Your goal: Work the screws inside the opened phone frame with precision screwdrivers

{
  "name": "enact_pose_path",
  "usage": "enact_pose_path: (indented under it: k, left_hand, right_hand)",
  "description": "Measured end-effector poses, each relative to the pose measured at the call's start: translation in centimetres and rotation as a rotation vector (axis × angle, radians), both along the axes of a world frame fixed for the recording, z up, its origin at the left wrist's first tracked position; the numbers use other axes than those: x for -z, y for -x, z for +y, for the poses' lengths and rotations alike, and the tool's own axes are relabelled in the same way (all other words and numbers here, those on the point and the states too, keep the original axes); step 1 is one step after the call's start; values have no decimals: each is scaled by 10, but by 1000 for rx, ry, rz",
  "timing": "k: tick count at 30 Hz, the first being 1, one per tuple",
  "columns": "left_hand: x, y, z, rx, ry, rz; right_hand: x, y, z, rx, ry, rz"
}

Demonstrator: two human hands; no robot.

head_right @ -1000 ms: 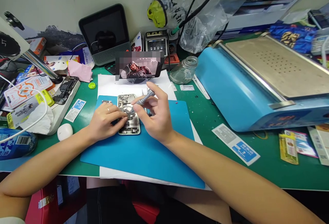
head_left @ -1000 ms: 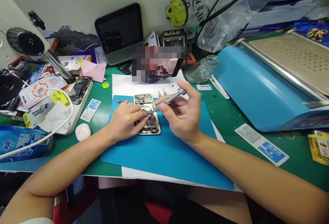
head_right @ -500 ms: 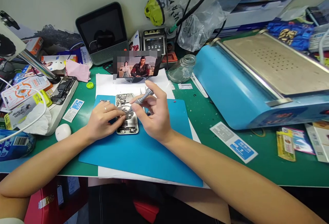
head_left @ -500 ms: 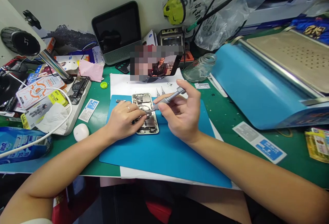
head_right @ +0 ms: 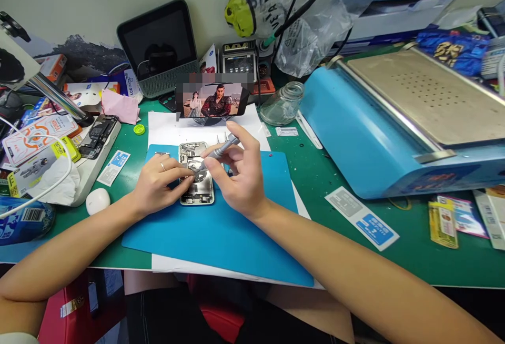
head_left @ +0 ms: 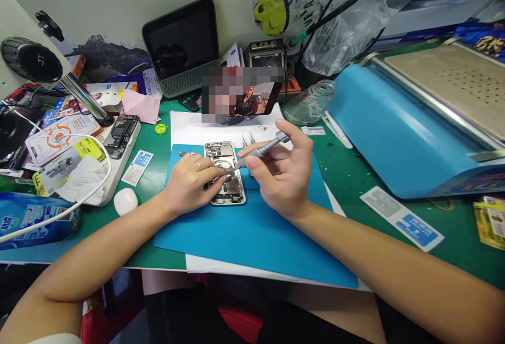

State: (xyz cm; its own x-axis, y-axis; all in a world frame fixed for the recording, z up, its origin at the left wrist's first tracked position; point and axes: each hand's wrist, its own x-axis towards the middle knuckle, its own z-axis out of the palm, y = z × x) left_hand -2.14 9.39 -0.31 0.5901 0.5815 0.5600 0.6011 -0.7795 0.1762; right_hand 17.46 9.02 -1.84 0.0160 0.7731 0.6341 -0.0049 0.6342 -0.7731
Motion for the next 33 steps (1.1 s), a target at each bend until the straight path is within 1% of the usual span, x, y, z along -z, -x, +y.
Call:
enact_pose_path:
  k: [2,7,18,24,33]
  left_hand:
    - [1,0,0,-2,2,5]
    - [0,0,0,2,-1,11]
    - [1,0,0,14,-34,14]
    - [0,-1,-1,12,-23,19]
    - [2,0,0,16,-28,15]
  right_hand:
    - [-1,0,0,0,-10,2]
    - [-2,0,-2,6,46,-11]
    - [2,-1,0,-6,38,-19]
    - [3,-2,2,-36,-14,-41]
    - [3,-1,2,-47,-5,-33]
